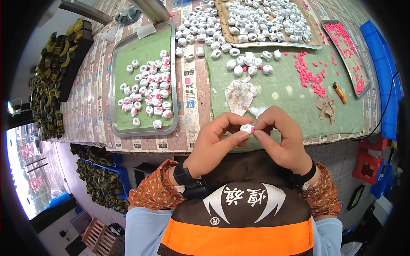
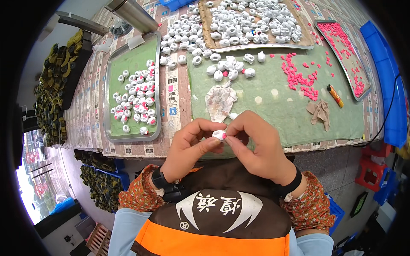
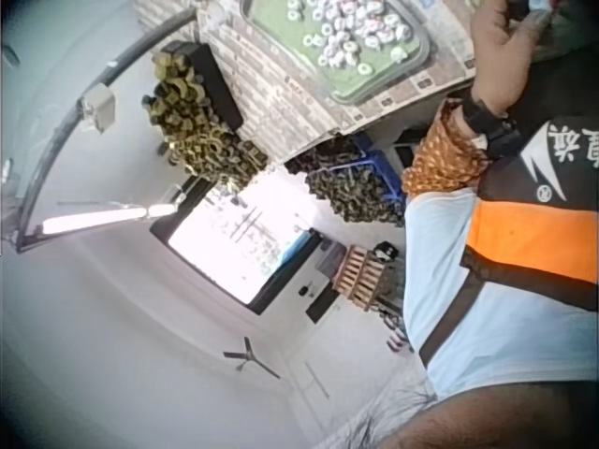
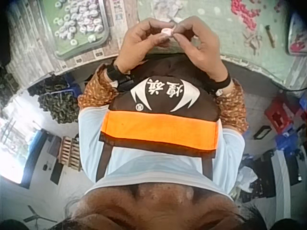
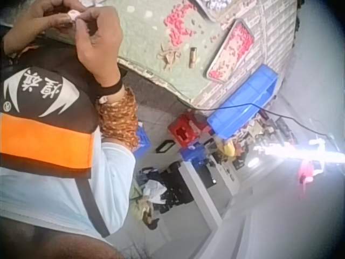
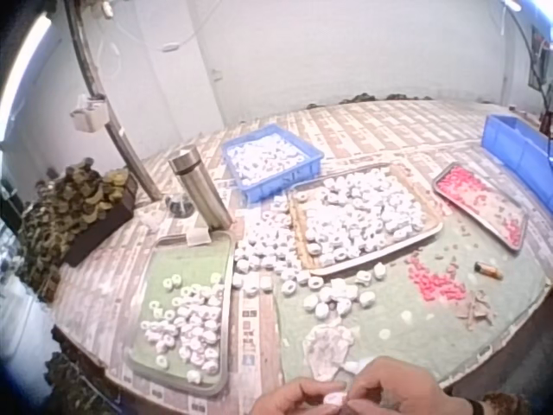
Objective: Glue small pink parts onto white plastic components to assemble a toy.
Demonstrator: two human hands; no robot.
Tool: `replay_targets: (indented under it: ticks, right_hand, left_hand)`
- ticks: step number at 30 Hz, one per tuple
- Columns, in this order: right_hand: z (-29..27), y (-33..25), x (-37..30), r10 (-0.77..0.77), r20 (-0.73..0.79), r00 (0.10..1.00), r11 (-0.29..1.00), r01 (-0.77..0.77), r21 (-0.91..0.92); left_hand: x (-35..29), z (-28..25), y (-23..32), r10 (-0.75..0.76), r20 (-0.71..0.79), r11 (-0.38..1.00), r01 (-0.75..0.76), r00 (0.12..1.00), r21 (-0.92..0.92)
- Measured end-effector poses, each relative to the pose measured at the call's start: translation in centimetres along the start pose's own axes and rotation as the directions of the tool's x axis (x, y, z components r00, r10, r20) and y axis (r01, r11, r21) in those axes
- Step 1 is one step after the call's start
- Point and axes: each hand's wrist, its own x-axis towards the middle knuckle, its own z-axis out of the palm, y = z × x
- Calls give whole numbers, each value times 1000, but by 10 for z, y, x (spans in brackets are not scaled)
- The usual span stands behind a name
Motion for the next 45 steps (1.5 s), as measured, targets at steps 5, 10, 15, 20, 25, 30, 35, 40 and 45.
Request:
replay_targets:
  ticks: [5,10,15,20,25,30,35,40,45]
  right_hand:
    - [6,-2,-1,336,12,942,878,-318,358]
    - [7,-2,-5,333,27,943,907,-328,262]
    - [9,-2,-9,259,-4,966,948,-253,192]
    - [5,1,-8,-85,-6,996,992,84,-92]
    - [-1,1,-6,-123,38,992,984,127,-123]
    - [-6,0,-6,-100,86,991,987,110,-121]
    - [4,4,-11,-89,25,996,987,91,-134]
    - [9,5,-7,-64,32,997,989,67,-128]
    - [8,4,-6,-12,64,998,993,20,-115]
  left_hand:
    - [-3,3,0,240,-15,906,-218,971,362]
    - [-2,4,1,372,21,762,-318,928,564]
    - [-5,5,-2,311,2,833,-273,950,480]
    - [-6,2,-4,231,17,913,-223,973,343]
    - [-10,1,-3,223,16,914,-215,975,343]
    - [-10,-5,-5,345,154,737,-368,926,567]
    - [-9,-1,-12,404,135,690,-399,905,604]
    - [-8,-4,-14,429,106,670,-395,897,629]
    - [-12,-4,-2,272,70,743,-256,960,619]
